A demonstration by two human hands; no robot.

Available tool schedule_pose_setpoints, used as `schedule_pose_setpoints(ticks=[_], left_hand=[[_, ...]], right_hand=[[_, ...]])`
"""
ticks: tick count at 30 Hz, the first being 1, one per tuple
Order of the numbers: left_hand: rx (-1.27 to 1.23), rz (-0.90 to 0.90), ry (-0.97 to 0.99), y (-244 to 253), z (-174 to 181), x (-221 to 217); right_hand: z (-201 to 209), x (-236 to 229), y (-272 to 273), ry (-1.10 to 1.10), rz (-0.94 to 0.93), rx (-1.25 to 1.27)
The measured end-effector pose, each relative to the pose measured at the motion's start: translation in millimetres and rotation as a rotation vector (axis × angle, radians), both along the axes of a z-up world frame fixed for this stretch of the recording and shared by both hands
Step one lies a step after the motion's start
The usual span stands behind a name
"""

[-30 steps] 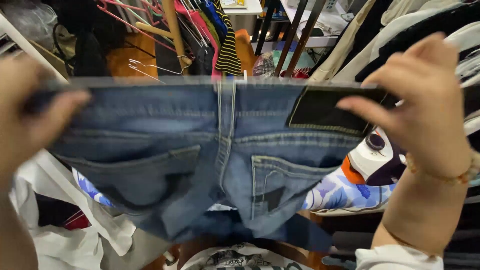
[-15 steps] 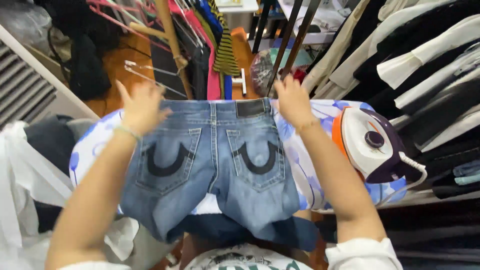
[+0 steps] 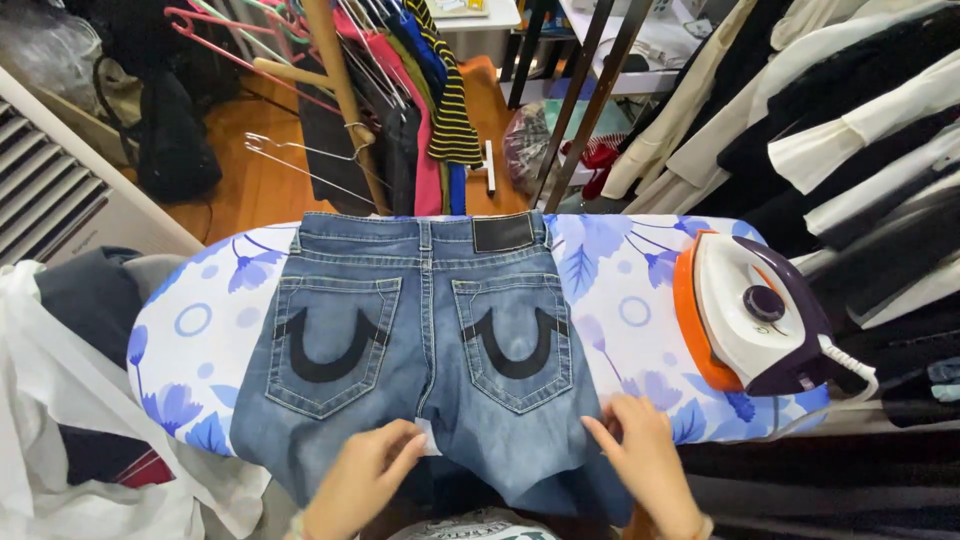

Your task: Ironing a pair of denim jeans on an ironing board, including flipping and folding the garment.

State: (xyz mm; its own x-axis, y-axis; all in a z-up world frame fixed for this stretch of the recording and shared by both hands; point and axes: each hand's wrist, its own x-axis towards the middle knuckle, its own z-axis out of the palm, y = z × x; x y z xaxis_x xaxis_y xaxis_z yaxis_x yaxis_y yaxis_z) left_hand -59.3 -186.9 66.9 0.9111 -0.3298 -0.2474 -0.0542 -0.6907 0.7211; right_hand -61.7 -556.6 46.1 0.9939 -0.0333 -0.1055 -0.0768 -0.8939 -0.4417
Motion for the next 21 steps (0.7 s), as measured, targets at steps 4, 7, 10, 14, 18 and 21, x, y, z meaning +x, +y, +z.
schedule_pose_setpoints(ticks=[4, 7, 10, 14, 18, 21], left_hand=[[-0.514, 0.415, 0.306, -24.0, -48.3, -19.5], [-0.823, 0.589, 0.324, -36.1, -53.7, -20.1], [-0.921, 0.648, 0.394, -49.8, -41.4, -23.6], [-0.970, 0.701, 0.495, -71.1, -53.0, -18.7], [-0.788, 0.761, 0.449, -75.1, -52.3, -13.6], [-0.827, 0.873, 0.452, -76.1, -69.4, -20.0]], right_hand=[[-6.0, -14.8, 2.7, -0.057, -0.110, 0.175], [-2.4, -16.0, -10.0, -0.030, -0.239, 0.427], [18.8, -13.5, -5.8, -0.114, -0.307, 0.611], [20.7, -6.7, -12.3, -0.049, -0.369, 0.690], [25.6, -13.9, -20.7, 0.074, -0.259, 0.474], [28.0, -20.1, -33.6, 0.024, -0.352, 0.395]])
